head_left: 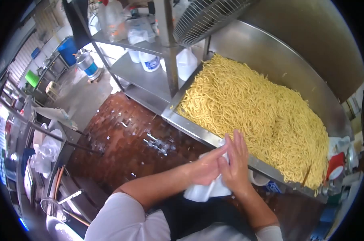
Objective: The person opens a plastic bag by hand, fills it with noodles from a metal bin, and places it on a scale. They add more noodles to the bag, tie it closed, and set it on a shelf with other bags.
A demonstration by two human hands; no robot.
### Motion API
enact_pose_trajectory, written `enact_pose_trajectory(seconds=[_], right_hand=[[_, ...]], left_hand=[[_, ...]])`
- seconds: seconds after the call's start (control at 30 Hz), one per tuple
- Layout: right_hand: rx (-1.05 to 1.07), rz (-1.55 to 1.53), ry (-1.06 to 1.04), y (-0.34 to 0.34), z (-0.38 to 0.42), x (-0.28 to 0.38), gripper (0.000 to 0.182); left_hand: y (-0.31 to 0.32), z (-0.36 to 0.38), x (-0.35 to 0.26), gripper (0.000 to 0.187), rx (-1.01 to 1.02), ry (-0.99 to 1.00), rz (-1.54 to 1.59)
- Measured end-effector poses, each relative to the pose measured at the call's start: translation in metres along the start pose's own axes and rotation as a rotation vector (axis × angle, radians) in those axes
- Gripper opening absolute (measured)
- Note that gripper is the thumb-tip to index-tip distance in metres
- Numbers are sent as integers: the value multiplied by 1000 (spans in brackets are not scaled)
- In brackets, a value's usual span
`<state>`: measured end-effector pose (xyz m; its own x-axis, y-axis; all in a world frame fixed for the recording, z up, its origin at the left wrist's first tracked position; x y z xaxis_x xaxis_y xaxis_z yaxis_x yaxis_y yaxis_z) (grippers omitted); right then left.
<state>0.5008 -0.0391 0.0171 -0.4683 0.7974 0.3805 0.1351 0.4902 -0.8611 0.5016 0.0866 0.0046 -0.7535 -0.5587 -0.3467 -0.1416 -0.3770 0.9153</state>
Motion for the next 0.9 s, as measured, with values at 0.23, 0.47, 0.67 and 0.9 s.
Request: enact_pose_trajectory(seconds=[0.23,0.47,0.67,0.9], right_hand=[[-95,-324,-93,37,4,4,63],[-13,-213,162,51,18,-31,56],[-280,-367,382,32,18,-56,46],[-929,-918,934,-58,43,-84,35]], left_hand=[[-29,-30,3,87,-270,151,18],[-16,-3,9,49,-170,118,-63],[-41,-3,1,44,-166,2,-248],[-122,-55,-57,41,-381,213,343]])
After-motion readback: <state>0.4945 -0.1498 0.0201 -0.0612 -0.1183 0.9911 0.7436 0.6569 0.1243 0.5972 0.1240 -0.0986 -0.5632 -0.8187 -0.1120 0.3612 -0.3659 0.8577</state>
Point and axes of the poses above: each hand's wrist, its own z-axis away from the middle knuckle, its own y-axis out of the palm, x = y × z, the point moved 2 cm from there along -z, towards the middle knuckle, and after that the axes turned 7 degrees about z, right-handed, at the moved point
